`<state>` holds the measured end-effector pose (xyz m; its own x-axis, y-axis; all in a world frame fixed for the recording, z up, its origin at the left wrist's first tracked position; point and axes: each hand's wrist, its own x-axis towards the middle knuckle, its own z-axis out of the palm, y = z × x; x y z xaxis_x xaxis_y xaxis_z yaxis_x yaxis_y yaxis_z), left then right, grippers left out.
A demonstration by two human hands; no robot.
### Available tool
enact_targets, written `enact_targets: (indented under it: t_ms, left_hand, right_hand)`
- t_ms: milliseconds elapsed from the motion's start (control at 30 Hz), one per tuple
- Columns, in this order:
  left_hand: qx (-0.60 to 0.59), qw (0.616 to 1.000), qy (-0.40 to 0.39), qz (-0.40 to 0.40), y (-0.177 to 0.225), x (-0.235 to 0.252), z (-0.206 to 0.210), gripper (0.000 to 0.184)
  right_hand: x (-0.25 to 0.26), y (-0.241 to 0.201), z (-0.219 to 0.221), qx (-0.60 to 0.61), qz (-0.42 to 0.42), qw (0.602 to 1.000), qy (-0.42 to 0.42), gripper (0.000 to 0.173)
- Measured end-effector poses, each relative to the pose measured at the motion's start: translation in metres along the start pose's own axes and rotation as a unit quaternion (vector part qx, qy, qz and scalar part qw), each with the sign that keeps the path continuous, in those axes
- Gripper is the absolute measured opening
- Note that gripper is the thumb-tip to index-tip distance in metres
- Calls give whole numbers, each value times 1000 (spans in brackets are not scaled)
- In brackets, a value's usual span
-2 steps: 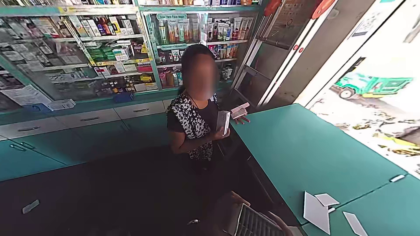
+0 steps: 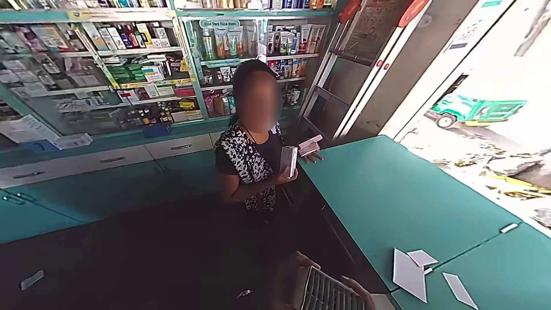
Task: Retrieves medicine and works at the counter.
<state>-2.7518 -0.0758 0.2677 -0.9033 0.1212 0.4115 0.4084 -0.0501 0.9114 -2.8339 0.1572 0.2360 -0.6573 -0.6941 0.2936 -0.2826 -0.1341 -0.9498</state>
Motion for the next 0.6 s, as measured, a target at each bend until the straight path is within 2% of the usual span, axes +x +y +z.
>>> enact_targets:
  t_ms: [67,100,133,167,200,267,300,333,367,433,500,533,600]
  left_hand:
    - [5,1000,24,-3,2,4,-13,101]
    - [-1,997,80,-2,6,0,-21,121]
    - [-51,983,176,6,10,-2,-26,137]
    - [-140,954,264,22,13,0,-31,140]
    - [-260,926,270,52,14,-1,-39,125]
    - [-388,905,166,55,18,-9,-44,89]
    - [-406,901,154,5,32,-5,-30,85]
    - [-410,902,119,-58,46,1,-13,92]
    - [-406,908,30,-97,47,4,-1,103]
    - [-394,904,-103,-130,32,16,23,119]
    - [-451,876,-143,-88,15,36,58,110]
    - [-454,875,-141,-85,14,44,81,107]
    - [-409,901,-113,-88,11,54,131,119]
  right_hand:
    - [1,6,-4,34,4,999,7,90]
    - [4,7,-4,46,6,999,0,88]
    - [6,9,-6,49,9,999,-12,88]
    - [8,10,-10,43,14,999,-21,88]
    - [7,9,-19,30,17,999,-24,88]
    - [-3,12,-38,30,21,999,-32,87]
    - [-8,18,-47,43,26,998,-45,88]
    - [-12,25,-54,60,31,996,-55,88]
    - [-15,30,-60,66,39,995,-64,88]
    - [-17,37,-65,66,52,993,-80,87]
    - [-22,36,-72,29,72,995,-69,86]
    - [-28,29,-76,-1,90,995,-49,86]
    - [-40,20,-85,-51,137,989,-11,82]
